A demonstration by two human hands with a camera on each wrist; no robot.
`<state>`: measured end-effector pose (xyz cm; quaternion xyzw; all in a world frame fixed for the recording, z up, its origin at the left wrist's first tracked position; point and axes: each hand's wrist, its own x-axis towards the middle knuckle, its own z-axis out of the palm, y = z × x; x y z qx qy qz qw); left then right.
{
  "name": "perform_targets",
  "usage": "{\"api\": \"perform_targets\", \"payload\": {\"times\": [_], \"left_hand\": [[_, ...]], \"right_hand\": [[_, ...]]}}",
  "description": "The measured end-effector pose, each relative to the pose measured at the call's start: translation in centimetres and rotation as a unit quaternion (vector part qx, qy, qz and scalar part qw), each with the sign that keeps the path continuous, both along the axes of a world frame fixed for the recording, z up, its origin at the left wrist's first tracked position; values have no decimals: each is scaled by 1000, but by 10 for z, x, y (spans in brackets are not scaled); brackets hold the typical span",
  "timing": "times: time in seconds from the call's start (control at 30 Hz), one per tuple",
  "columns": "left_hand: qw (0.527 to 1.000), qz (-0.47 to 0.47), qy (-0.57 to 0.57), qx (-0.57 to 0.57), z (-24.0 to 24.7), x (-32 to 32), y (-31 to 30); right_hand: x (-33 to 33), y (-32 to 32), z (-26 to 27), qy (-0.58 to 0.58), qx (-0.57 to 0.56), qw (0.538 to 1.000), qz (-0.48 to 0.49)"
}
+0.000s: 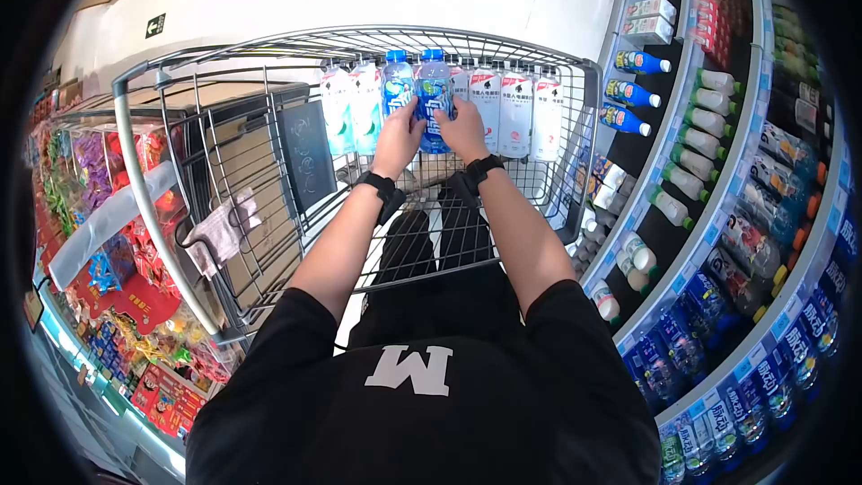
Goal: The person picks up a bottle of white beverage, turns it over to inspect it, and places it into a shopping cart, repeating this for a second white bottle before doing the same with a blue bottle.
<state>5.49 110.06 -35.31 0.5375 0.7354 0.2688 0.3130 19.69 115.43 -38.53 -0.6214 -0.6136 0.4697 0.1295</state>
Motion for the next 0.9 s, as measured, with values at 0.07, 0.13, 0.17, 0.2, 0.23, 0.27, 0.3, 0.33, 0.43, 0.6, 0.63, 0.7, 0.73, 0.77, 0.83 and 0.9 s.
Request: {"api": "perform_targets", "payload": {"times": [0.07, 0.13, 0.17, 0.2, 0.23, 0.27, 0.3, 0.33, 0.43, 0.6, 0.63, 0.7, 0.73, 0.77, 0.83, 0.9], "left_hand": [[999, 12, -29, -42, 3, 1, 2], [993, 34, -54, -101, 14, 2, 6], [992, 36, -54, -105, 14, 2, 5], [993, 37, -50, -96, 13, 2, 6], [994, 37, -47, -87, 12, 2, 5], [994, 33, -44, -93, 13, 2, 5], [994, 30, -44, -94, 12, 2, 5], [996, 25, -31, -84, 11, 2, 5], [996, 18, -16, -84, 9, 4, 5], [996, 5, 5, -83, 5, 4, 4], [999, 3, 30, -42, 3, 5, 3], [998, -1, 57, 1, 0, 6, 0], [999, 4, 43, -15, -1, 5, 1], [999, 8, 29, -29, -1, 4, 2], [1000, 6, 23, -18, 4, 3, -1], [998, -19, -60, -4, 18, -4, -11]], "right_hand": [[0, -2, -6, -22, 15, 1000, 12], [1, -3, -8, -23, 17, 999, 16], [1, -1, -8, -22, 28, 999, 17], [1, 1, -8, -23, 19, 999, 26], [1, 0, -7, -22, 17, 999, 26], [1, 1, -6, -29, 9, 999, 25], [1, 3, -4, -36, 2, 999, 23], [0, 5, -1, -37, 2, 999, 19], [0, 5, 4, -33, -19, 999, 19], [-2, 1, 4, -51, 5, 998, 21], [-2, 0, 3, -50, 7, 999, 18], [-3, -5, 1, -36, 44, 998, 0], [-2, -4, 1, -34, 47, 998, -3], [0, 0, 2, 7, 15, 1000, -4], [7, -1, 7, 50, -9, 999, -5], [14, -5, 18, 37, -51, 995, -81]]}}
